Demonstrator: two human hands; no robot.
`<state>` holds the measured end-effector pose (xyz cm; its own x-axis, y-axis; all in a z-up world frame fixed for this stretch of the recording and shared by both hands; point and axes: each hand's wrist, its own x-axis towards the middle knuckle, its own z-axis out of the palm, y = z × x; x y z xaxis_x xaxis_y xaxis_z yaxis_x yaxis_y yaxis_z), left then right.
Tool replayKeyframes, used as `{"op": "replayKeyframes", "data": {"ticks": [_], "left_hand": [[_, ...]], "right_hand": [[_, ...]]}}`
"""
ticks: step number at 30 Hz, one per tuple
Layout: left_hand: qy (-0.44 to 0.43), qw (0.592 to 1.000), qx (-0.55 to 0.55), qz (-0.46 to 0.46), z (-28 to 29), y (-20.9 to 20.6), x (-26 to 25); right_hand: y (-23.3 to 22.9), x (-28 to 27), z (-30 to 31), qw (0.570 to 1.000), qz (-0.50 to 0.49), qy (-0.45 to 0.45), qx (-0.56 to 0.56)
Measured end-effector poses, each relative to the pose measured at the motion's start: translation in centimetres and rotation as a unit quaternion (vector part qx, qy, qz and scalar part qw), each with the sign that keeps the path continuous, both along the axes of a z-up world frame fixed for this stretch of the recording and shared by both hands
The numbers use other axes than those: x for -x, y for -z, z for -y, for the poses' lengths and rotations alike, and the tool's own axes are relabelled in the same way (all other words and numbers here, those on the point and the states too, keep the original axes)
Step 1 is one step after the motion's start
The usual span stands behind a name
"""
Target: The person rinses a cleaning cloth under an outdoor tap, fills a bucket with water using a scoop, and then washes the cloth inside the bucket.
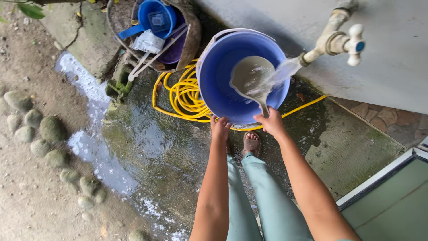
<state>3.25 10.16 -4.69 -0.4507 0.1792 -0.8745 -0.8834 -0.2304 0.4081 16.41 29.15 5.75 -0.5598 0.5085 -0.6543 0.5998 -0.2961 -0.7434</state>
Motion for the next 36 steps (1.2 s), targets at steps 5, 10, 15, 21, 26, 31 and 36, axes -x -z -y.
{"op": "replayKeyframes", "data": {"ticks": [5, 10, 15, 21, 26, 31, 36], "left_hand": [[0.074, 0.996, 0.044, 0.016, -3.7, 0.7, -1.0], [0.167, 0.982, 0.073, 0.057, -2.2, -2.1, 0.1], [0.172, 0.982, 0.075, 0.034, -0.5, -5.8, 0.8], [0.163, 0.983, 0.036, -0.071, 2.0, -13.9, -1.4], [0.192, 0.979, -0.023, -0.067, 2.0, -21.8, -4.4], [0.178, 0.980, 0.043, -0.079, 0.5, -28.4, -4.3], [0.213, 0.968, -0.024, -0.131, -4.0, -33.7, -3.2]], "right_hand": [[2.9, -1.9, -2.4, 0.984, 0.000, 0.123, 0.131], [3.3, -0.5, -1.2, 0.965, 0.017, 0.195, 0.176], [1.7, -1.1, 0.7, 0.981, 0.012, 0.192, 0.021], [-5.3, -7.2, 3.2, 0.943, 0.094, 0.121, -0.294], [-12.5, -9.9, 2.9, 0.920, 0.138, 0.097, -0.354], [-20.0, -11.5, 0.6, 0.904, 0.187, 0.122, -0.364], [-25.5, -12.1, -1.7, 0.905, 0.201, 0.162, -0.339]]}}
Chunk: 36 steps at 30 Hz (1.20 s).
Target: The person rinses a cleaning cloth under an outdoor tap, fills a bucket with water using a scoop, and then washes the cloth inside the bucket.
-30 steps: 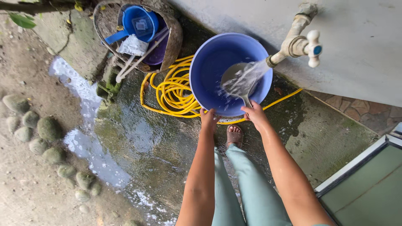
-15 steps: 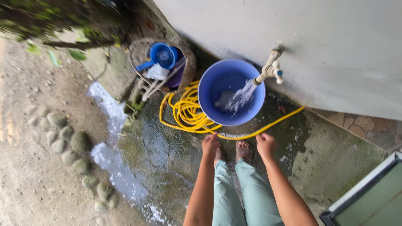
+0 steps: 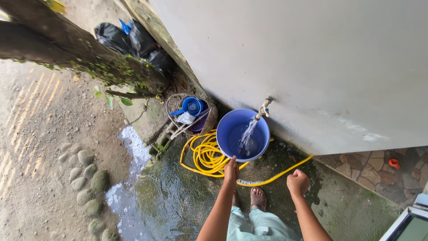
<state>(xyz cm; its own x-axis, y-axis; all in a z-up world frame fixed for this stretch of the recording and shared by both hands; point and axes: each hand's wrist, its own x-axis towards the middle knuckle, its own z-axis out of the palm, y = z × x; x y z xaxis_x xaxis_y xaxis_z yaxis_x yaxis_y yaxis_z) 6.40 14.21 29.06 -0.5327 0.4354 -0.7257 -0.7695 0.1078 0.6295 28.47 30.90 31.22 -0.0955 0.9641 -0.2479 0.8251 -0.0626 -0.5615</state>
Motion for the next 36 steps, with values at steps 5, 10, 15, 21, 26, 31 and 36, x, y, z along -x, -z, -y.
{"op": "replayKeyframes", "data": {"ticks": [5, 10, 15, 21, 26, 31, 36], "left_hand": [[0.041, 0.965, -0.230, 0.123, -1.9, -12.8, 1.8], [0.035, 0.847, -0.486, 0.210, -0.5, -24.8, -0.2], [0.042, 0.808, -0.556, 0.192, 1.0, -27.6, -1.1], [0.061, 0.803, -0.567, 0.171, 2.0, -29.7, -0.6], [0.163, 0.901, -0.399, -0.038, 2.1, -29.6, -0.3], [0.265, 0.901, -0.292, -0.180, 4.7, -27.5, 1.4], [0.294, 0.906, -0.295, -0.083, 7.2, -26.7, 3.8]], "right_hand": [[-4.6, -0.1, -2.9, 0.997, -0.029, -0.048, -0.059], [-8.1, -1.6, -5.7, 0.987, 0.086, -0.131, 0.023], [-11.3, -2.4, -4.8, 0.975, -0.157, -0.085, 0.135], [-19.4, 0.2, -0.8, 0.843, -0.459, -0.097, 0.262], [-24.9, 2.9, 3.1, 0.488, -0.769, -0.075, 0.407], [-26.0, 1.6, 7.0, 0.576, -0.752, 0.000, 0.320], [-22.8, -3.7, 11.8, 0.586, -0.765, 0.139, 0.229]]}}
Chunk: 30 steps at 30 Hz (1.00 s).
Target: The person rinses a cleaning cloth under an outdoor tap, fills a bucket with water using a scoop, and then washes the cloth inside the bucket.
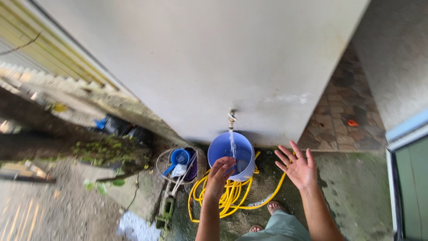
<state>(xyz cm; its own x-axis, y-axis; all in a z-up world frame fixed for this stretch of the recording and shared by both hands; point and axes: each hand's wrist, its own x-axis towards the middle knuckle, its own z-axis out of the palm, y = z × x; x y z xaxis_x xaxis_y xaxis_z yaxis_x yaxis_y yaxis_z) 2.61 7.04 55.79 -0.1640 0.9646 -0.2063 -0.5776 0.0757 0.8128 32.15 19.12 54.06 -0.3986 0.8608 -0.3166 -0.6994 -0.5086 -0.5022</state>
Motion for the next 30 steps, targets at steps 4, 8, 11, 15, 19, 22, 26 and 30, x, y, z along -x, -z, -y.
{"op": "replayKeyframes", "data": {"ticks": [4, 8, 11, 15, 19, 22, 26, 30], "left_hand": [[0.082, 0.997, 0.000, 0.016, 0.4, 1.4, -1.4], [0.167, 0.986, 0.007, -0.006, -0.5, 2.4, -5.6], [0.234, 0.972, 0.002, -0.004, -0.9, 3.2, -9.9], [0.334, 0.939, -0.085, 0.000, -0.7, 4.2, -15.7], [0.379, 0.924, -0.037, -0.037, 1.4, 3.7, -21.6], [0.433, 0.871, -0.062, -0.223, 3.0, 2.6, -25.4], [0.476, 0.811, -0.149, -0.304, 5.2, 1.9, -30.2], [0.463, 0.756, -0.167, -0.431, 8.3, 2.9, -31.8]], "right_hand": [[2.7, -5.2, 4.7, 0.992, 0.092, 0.069, -0.045], [3.1, -10.9, 10.5, 0.960, 0.247, 0.126, -0.043], [3.6, -14.8, 14.7, 0.881, 0.452, 0.142, -0.004], [5.5, -18.8, 18.7, 0.857, 0.447, 0.232, -0.112], [5.5, -21.7, 22.0, 0.797, 0.529, 0.233, -0.173], [4.7, -23.9, 24.2, 0.752, 0.610, 0.196, -0.155], [4.7, -27.9, 26.6, 0.766, 0.625, 0.103, -0.111], [7.0, -31.5, 28.9, 0.738, 0.642, 0.035, -0.206]]}}
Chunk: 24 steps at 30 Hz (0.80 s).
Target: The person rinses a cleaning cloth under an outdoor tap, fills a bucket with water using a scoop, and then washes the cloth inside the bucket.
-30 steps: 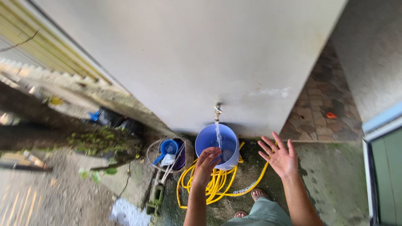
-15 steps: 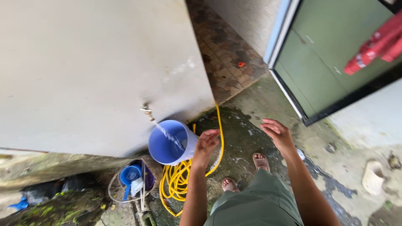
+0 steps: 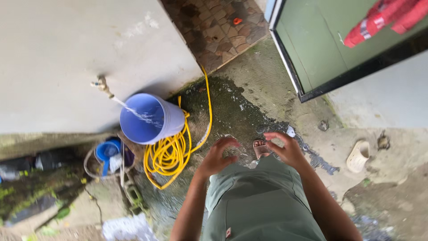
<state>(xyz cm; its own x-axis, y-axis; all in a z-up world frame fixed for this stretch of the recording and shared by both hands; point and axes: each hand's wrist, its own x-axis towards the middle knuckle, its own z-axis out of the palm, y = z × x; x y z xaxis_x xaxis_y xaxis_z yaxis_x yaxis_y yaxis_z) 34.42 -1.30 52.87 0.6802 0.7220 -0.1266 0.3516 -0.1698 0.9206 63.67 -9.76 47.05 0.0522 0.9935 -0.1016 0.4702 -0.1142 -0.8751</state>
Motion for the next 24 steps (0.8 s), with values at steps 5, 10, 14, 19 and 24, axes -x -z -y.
{"op": "replayKeyframes", "data": {"ticks": [5, 10, 14, 19, 24], "left_hand": [[-0.091, 0.993, -0.013, -0.074, 4.0, 1.4, 0.7], [-0.207, 0.962, 0.044, -0.173, 10.7, 2.3, 1.0], [-0.294, 0.935, 0.060, -0.191, 17.2, 2.7, 1.5], [-0.417, 0.874, 0.137, -0.211, 24.6, 4.6, 0.6], [-0.517, 0.779, 0.231, -0.269, 29.1, 8.9, -2.7]], "right_hand": [[-0.6, -3.7, -0.6, 0.992, -0.028, -0.123, 0.022], [-2.8, -3.6, -4.7, 0.971, -0.013, -0.240, 0.009], [-3.1, 0.0, -6.9, 0.935, -0.014, -0.354, 0.017], [-1.3, 5.7, -7.0, 0.847, 0.017, -0.531, -0.011], [4.1, 9.6, -5.7, 0.742, 0.110, -0.660, 0.047]]}}
